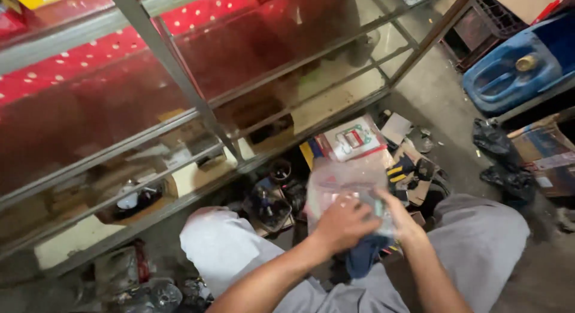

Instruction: The recorder is using a cloth to wipe dust off various plastic-packaged motorcycle gaskets and parts.

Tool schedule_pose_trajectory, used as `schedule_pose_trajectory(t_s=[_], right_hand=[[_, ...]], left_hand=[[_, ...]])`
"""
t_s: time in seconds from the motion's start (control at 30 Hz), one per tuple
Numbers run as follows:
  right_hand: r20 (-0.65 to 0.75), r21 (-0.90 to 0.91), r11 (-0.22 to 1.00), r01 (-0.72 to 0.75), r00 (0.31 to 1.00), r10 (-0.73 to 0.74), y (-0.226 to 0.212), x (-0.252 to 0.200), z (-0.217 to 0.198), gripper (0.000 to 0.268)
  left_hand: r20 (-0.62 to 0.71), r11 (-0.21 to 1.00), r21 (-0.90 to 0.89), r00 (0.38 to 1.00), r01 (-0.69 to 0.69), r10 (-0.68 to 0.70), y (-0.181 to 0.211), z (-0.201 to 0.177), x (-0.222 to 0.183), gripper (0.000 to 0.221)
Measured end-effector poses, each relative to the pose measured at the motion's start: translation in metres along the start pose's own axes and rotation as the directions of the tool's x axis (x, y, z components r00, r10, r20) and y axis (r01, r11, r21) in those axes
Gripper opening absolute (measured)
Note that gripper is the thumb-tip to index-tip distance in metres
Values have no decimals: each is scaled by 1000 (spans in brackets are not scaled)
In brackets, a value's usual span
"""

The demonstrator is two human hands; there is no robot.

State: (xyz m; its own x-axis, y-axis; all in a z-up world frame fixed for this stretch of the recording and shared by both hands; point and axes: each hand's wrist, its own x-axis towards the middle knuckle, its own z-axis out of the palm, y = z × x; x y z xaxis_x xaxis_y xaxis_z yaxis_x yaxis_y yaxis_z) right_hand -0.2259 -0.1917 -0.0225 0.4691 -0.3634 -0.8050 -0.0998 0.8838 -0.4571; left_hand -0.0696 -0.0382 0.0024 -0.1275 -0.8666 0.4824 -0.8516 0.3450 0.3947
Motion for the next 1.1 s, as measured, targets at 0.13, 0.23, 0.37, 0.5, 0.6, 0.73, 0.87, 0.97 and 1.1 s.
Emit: schedule_pose_trajectory(t_s=[0.13, 0.23, 0.37, 0.5, 0.6, 0.73, 0.87, 0.97, 1.1], right_hand=[[100, -381, 863, 332, 943, -319, -16, 14, -11, 46], [92, -378, 821, 429, 899, -427, -27, -8, -8, 41], [143, -272, 832, 483, 876, -461, -30, -18, -42, 46], [246, -396, 765, 509, 861, -446, -28, 6, -63, 45], [299, -530, 660, 533, 846, -442, -34, 22, -66, 36], [326, -666, 429, 610, 756, -568, -47, -1, -42, 31], [250, -685, 525, 505, 840, -482, -55, 1, -58, 31], [319, -785, 282, 551, 751, -578, -57, -1, -55, 30], [386, -742, 171, 648, 622, -681, -59, 13, -60, 32]], left_hand=[[65, 957, -289, 998, 6, 14, 31, -48, 15, 60], [-210, 920, -362, 949, 147, -234, 17, -47, 11, 73], [-389, 761, -562, 708, 324, -589, -28, -38, 21, 79], [294, -52, -933, 670, 356, -682, -58, -9, 16, 57], [217, 104, -893, 622, 438, -753, -62, -24, 18, 40], [7, 436, -782, 706, 446, -709, -54, -73, 24, 37], [-168, 734, -574, 826, 362, -538, -49, -103, 25, 25], [-211, 766, -565, 844, 306, -493, -49, -115, 28, 22], [-330, 813, -549, 843, 194, -424, -64, -111, 29, 19]])
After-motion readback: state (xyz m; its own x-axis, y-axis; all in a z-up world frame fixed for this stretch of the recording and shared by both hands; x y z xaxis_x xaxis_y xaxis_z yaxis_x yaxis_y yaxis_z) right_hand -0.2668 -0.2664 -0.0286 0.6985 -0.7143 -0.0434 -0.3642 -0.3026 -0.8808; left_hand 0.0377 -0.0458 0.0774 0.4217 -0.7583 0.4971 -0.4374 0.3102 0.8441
